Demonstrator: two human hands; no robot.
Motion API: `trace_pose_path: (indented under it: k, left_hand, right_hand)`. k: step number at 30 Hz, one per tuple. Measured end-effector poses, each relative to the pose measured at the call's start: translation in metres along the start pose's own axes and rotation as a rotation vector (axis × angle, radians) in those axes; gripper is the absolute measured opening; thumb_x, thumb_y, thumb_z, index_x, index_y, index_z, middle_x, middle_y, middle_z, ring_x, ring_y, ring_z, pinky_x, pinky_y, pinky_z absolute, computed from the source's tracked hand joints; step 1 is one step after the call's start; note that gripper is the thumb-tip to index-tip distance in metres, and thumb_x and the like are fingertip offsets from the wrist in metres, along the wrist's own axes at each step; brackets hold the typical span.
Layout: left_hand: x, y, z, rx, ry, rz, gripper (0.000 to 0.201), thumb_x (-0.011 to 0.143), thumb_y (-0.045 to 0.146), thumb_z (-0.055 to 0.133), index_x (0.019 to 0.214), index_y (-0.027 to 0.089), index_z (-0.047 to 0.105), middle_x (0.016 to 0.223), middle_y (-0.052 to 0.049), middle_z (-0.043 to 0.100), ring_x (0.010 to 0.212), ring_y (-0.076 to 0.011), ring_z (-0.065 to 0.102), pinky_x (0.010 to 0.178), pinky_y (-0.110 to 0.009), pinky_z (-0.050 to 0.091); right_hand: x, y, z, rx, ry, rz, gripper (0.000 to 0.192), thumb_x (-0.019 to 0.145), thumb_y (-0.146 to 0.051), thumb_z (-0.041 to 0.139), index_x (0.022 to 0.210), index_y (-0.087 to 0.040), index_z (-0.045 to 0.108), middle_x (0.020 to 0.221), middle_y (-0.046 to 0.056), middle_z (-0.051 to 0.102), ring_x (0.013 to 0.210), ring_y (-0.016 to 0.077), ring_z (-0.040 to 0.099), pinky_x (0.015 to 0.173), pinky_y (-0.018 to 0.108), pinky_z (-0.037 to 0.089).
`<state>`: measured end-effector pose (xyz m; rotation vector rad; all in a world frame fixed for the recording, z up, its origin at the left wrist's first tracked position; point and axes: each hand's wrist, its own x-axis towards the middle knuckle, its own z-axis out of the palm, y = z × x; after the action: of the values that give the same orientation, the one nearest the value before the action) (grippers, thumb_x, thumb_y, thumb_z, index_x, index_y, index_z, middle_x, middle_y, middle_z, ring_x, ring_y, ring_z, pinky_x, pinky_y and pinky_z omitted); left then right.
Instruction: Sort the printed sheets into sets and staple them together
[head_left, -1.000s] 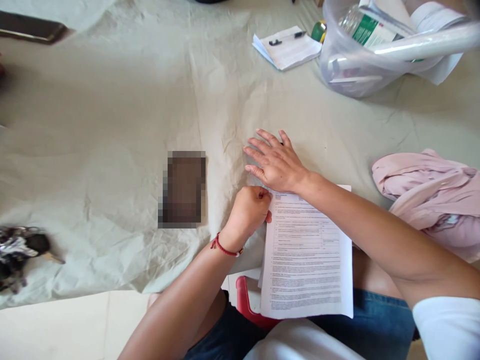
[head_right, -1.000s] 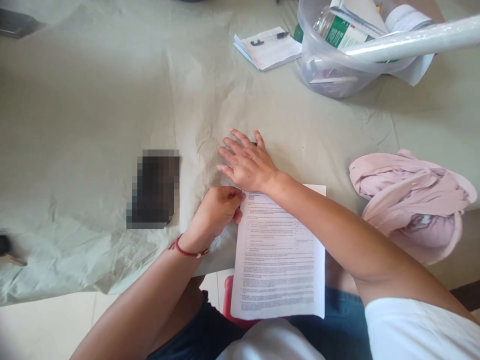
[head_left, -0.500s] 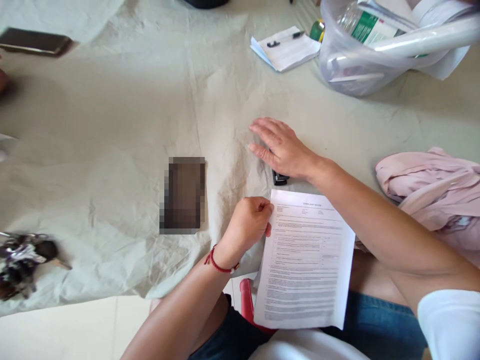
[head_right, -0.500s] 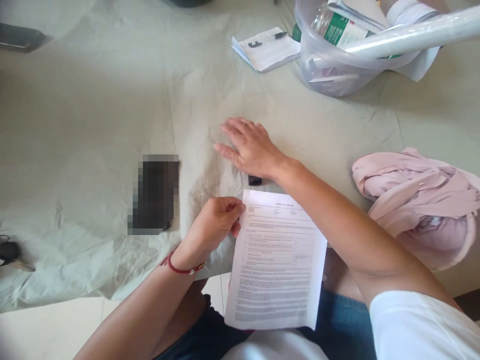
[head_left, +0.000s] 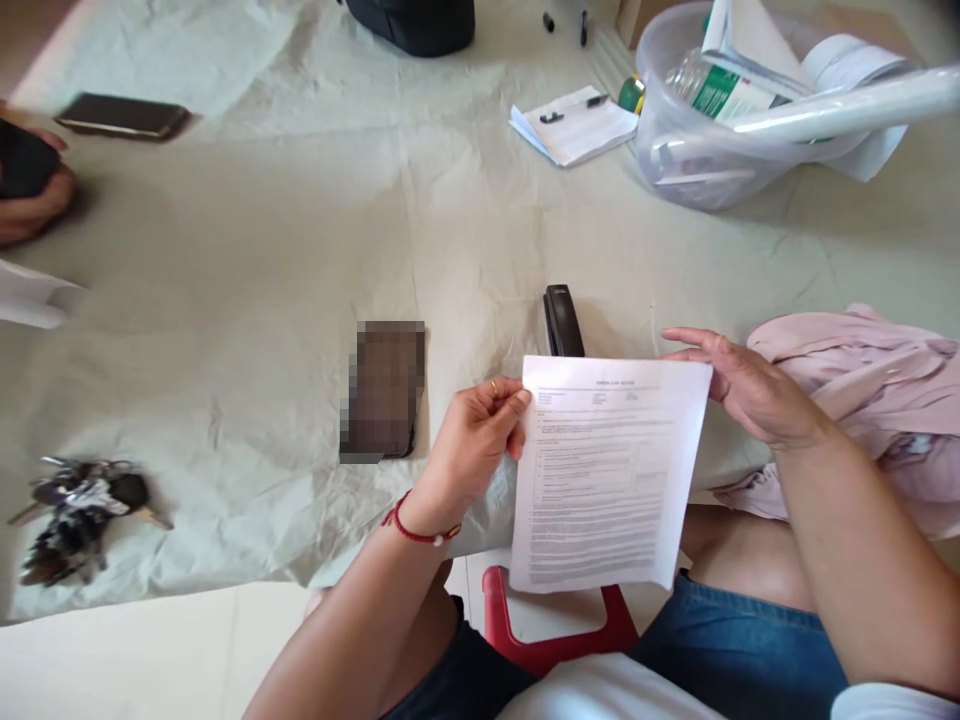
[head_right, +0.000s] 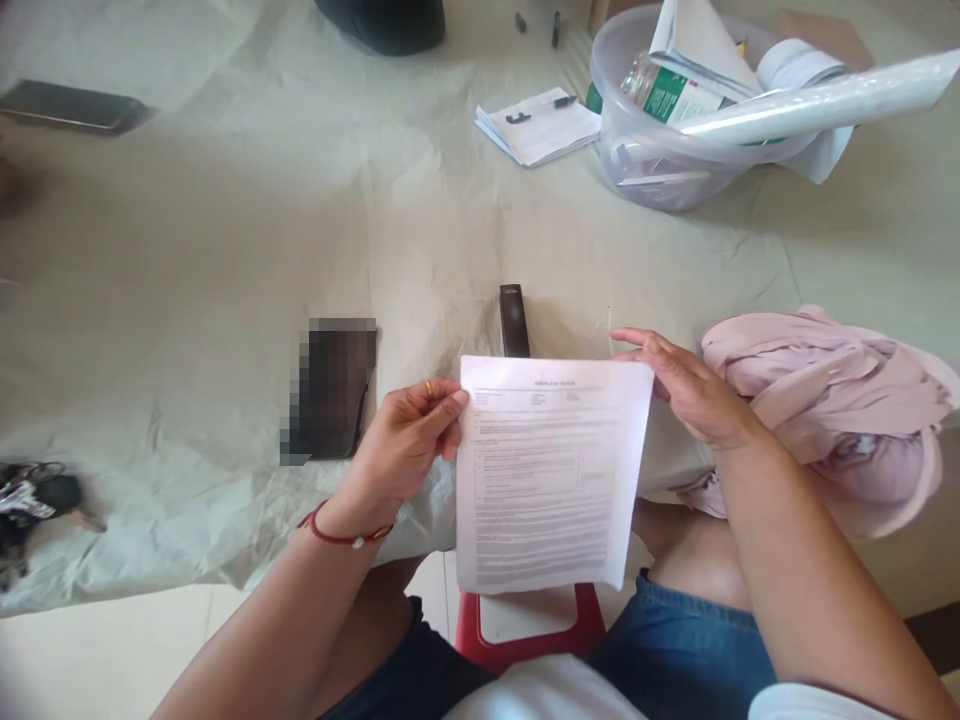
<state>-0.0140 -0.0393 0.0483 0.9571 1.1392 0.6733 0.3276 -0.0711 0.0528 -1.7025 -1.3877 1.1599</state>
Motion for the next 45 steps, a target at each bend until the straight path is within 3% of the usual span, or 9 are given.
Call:
trace_pose_path:
  k: [4,7,12,20,23,27,31,36,45]
  left_hand:
    - [0.006,0.004,-0.011,-0.097,0.127,0.088,0.016,0.092,0.032,0.081,0.088,0.018,0.075,0.047,0.006,0.054,0.045,-0.0086,0.042,0.052,-0.022,0.033]
    - [0.015,0.004,-0.018,-0.169,0.223,0.177,0.02,0.088,0.034,0.088,0.084,0.019,0.075,0.049,0.005,0.056,0.045,-0.0083,0.045,0.051,-0.022,0.034]
    - [0.029,0.003,-0.025,-0.246,0.334,0.221,0.021,0.085,0.029,0.091,0.077,0.018,0.075,0.05,0.006,0.053,0.043,-0.006,0.043,0.047,-0.02,0.031]
    - [0.031,0.006,-0.02,-0.263,0.236,0.26,0.041,0.073,0.048,0.107,0.073,0.02,0.076,0.056,0.006,0.053,0.045,-0.0042,0.038,0.043,-0.02,0.026]
    - [0.026,0.005,-0.011,-0.24,0.123,0.248,0.051,0.076,0.06,0.105,0.068,0.02,0.073,0.057,0.004,0.056,0.048,-0.0068,0.045,0.045,-0.021,0.036]
    - [0.014,0.001,-0.001,-0.232,-0.112,0.175,0.047,0.086,0.066,0.096,0.091,0.021,0.086,0.086,-0.009,0.083,0.08,-0.0249,0.08,0.071,-0.035,0.067]
    - [0.005,-0.007,0.001,-0.178,-0.258,0.033,0.049,0.091,0.063,0.093,0.113,0.02,0.091,0.113,-0.016,0.09,0.115,-0.0417,0.085,0.101,-0.054,0.071]
    - [0.005,-0.013,0.001,-0.234,-0.159,-0.016,0.048,0.092,0.056,0.094,0.126,0.022,0.09,0.127,-0.016,0.089,0.131,-0.0441,0.081,0.118,-0.063,0.064]
    - [0.013,-0.019,0.003,-0.301,-0.024,-0.003,0.048,0.081,0.053,0.103,0.115,0.021,0.089,0.122,-0.016,0.09,0.133,-0.0469,0.08,0.12,-0.064,0.064]
  right_hand:
    - [-0.003,0.004,0.013,0.37,0.01,0.126,0.051,0.096,-0.075,0.08,0.131,-0.038,0.083,0.12,0.012,0.089,0.103,0.0315,0.087,0.083,0.045,0.071]
    - [-0.002,-0.001,0.033,0.39,-0.057,0.071,0.049,0.092,-0.065,0.091,0.13,-0.035,0.084,0.126,0.007,0.089,0.112,0.0314,0.086,0.101,0.05,0.07]
    - [0.003,-0.003,0.055,0.437,0.034,0.084,0.038,0.088,-0.063,0.096,0.108,-0.031,0.091,0.109,0.003,0.091,0.105,0.0316,0.087,0.106,0.052,0.069]
    - [0.014,0.0,0.056,0.585,0.171,0.105,0.042,0.072,-0.058,0.107,0.096,-0.028,0.09,0.102,0.004,0.091,0.111,0.0348,0.086,0.115,0.057,0.066]
    - [0.016,0.001,0.058,0.627,0.274,0.095,0.045,0.068,-0.057,0.108,0.097,-0.028,0.089,0.102,0.003,0.091,0.112,0.0349,0.086,0.116,0.058,0.065]
    - [0.017,0.002,0.063,0.635,0.32,0.061,0.04,0.074,-0.055,0.104,0.1,-0.03,0.088,0.101,0.002,0.09,0.111,0.0343,0.087,0.116,0.059,0.065]
    - [0.015,0.005,0.064,0.614,0.322,0.068,0.039,0.075,-0.055,0.103,0.101,-0.031,0.087,0.101,0.002,0.09,0.111,0.0342,0.086,0.116,0.058,0.065]
    - [0.014,0.011,0.059,0.534,0.29,0.064,0.037,0.082,-0.061,0.099,0.099,-0.033,0.083,0.11,0.001,0.089,0.12,0.0322,0.083,0.114,0.053,0.066]
    - [0.015,0.016,0.055,0.467,0.192,0.039,0.053,0.065,-0.061,0.11,0.088,-0.027,0.077,0.096,0.0,0.086,0.089,0.0252,0.08,0.092,0.047,0.069]
